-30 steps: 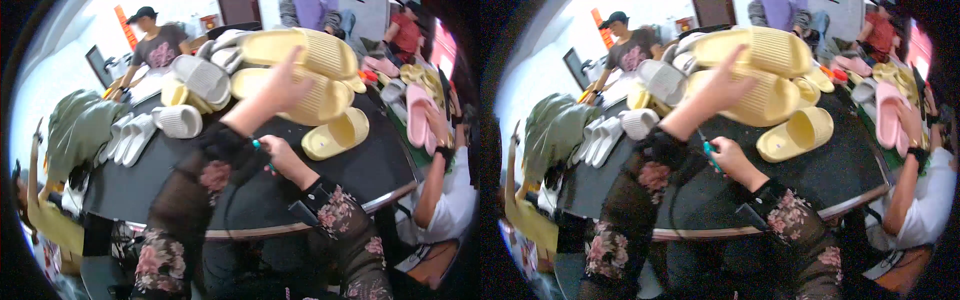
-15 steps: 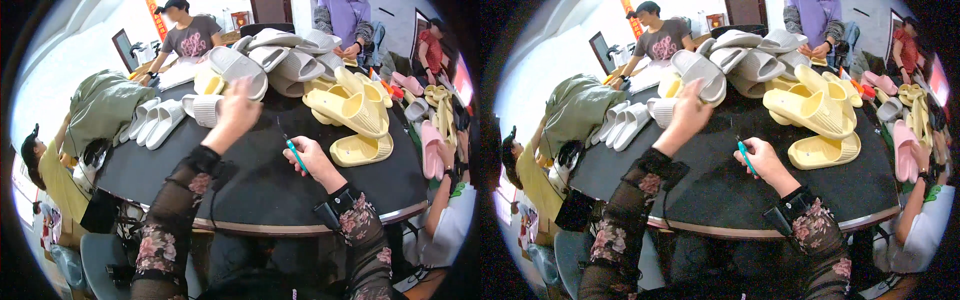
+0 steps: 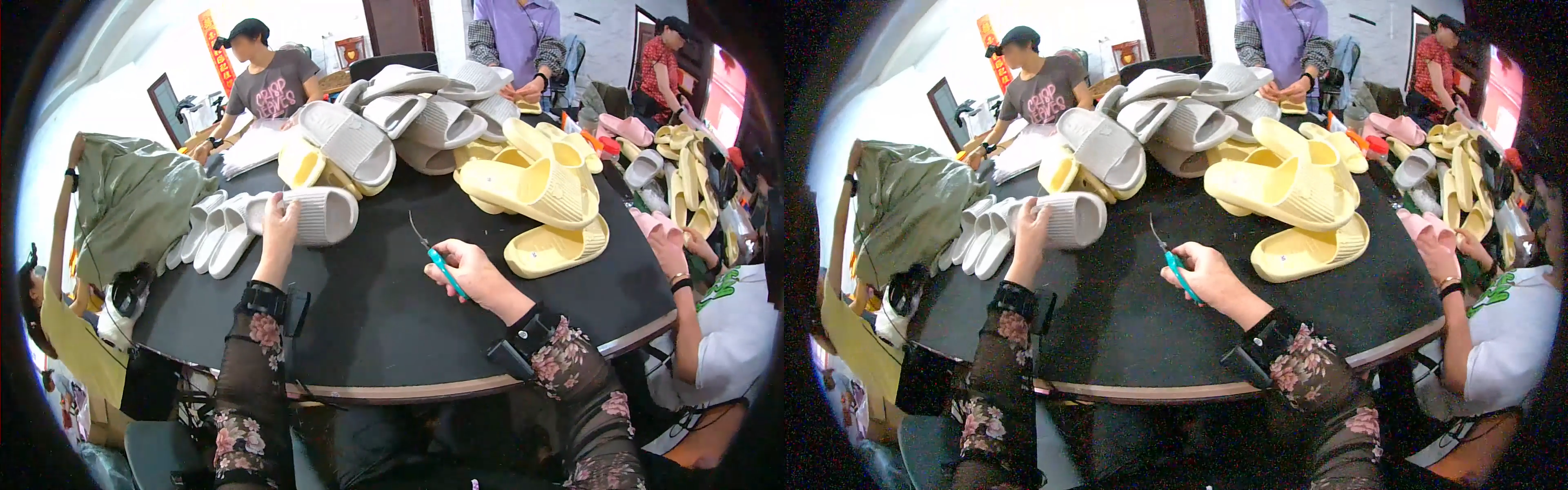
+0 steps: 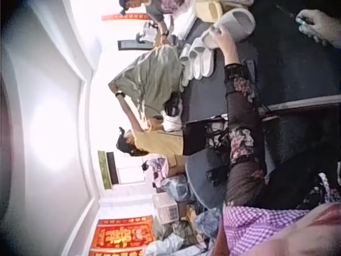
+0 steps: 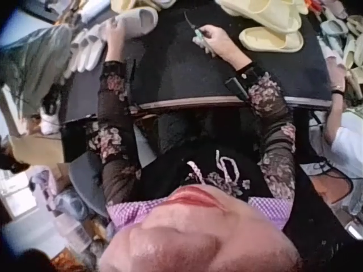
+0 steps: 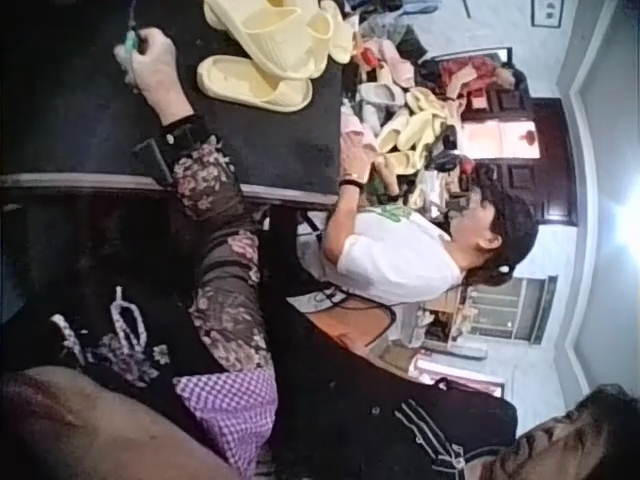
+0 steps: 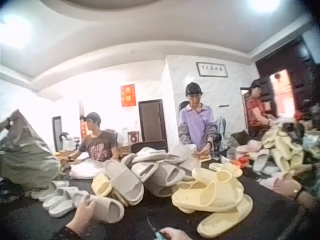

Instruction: Trimming excess material from manufactured slides/sandals using snips or scissors.

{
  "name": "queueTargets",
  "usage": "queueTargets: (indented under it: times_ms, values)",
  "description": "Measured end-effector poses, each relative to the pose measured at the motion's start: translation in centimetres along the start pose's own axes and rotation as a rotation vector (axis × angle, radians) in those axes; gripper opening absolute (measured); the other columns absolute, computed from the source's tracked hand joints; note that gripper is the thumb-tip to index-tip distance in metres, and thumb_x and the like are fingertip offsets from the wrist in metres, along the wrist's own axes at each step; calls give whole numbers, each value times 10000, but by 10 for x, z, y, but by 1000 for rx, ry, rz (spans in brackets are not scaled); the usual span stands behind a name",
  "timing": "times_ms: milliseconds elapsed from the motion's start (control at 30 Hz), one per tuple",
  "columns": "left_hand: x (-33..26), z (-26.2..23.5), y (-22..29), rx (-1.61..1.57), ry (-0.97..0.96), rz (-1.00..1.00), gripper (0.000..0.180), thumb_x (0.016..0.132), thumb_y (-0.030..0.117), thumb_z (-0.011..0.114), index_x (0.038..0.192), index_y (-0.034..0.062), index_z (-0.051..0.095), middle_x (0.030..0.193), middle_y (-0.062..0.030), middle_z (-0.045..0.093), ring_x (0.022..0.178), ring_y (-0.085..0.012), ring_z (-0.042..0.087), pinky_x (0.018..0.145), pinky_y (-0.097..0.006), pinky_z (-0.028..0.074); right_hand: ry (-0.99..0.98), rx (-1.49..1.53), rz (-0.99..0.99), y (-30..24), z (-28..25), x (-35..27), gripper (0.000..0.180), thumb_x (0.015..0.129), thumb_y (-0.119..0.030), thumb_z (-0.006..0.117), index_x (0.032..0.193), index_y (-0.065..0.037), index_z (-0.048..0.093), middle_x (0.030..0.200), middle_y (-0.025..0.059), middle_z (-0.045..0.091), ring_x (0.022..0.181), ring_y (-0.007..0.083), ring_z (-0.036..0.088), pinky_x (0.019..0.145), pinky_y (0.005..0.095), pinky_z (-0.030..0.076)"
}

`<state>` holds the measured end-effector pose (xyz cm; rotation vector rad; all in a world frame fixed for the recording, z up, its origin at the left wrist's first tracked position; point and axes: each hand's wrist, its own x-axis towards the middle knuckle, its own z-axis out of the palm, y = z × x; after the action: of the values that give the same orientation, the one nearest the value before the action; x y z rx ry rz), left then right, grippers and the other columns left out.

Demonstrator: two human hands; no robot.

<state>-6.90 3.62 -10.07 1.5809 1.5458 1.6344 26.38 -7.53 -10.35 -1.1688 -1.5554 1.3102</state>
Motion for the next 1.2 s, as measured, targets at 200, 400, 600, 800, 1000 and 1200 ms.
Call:
queueTargets:
  times_ms: [200,400,600,800,1000,1200]
  values:
    - [-32,-12,47,42,-207,37,277,881,99,554,1132,-19,562,823,-44,630,717,-78,550,653,-237,440,41,98,-80,-5,6,2,389,817,-211,699,1081,35,553,710,28,598,524,66,520,466,223,424]
    - [-48,-14,96,232,-657,121,334,830,66,586,1163,65,568,921,-34,612,802,-98,551,726,-252,445,42,122,-65,-1,-3,1,386,845,-250,667,1121,-22,523,741,-17,560,530,23,485,418,180,384]
    - [-31,-24,100,406,-746,258,422,791,62,574,1212,79,547,743,4,498,672,-77,465,618,-250,421,43,130,-73,-5,2,2,391,848,-252,667,1122,-18,514,769,-5,560,533,25,484,422,177,385]
    - [3,-2,83,514,-662,397,522,747,60,526,1269,57,513,740,-21,529,661,-112,486,608,-262,413,63,155,-103,-1,7,4,371,827,-206,694,1081,25,553,703,22,591,524,58,518,458,218,421]
    - [20,30,72,473,-716,361,545,745,32,494,1290,41,501,694,-14,520,609,-97,459,552,-259,385,57,144,-94,-4,7,2,393,836,-230,681,1109,10,532,712,-2,571,530,42,499,443,198,403]
    - [16,41,83,500,-736,113,399,800,135,572,1179,11,582,766,-87,623,707,-138,592,657,-295,480,54,99,-99,-5,7,1,412,847,-254,663,1135,0,513,746,-10,563,537,33,486,429,187,391]
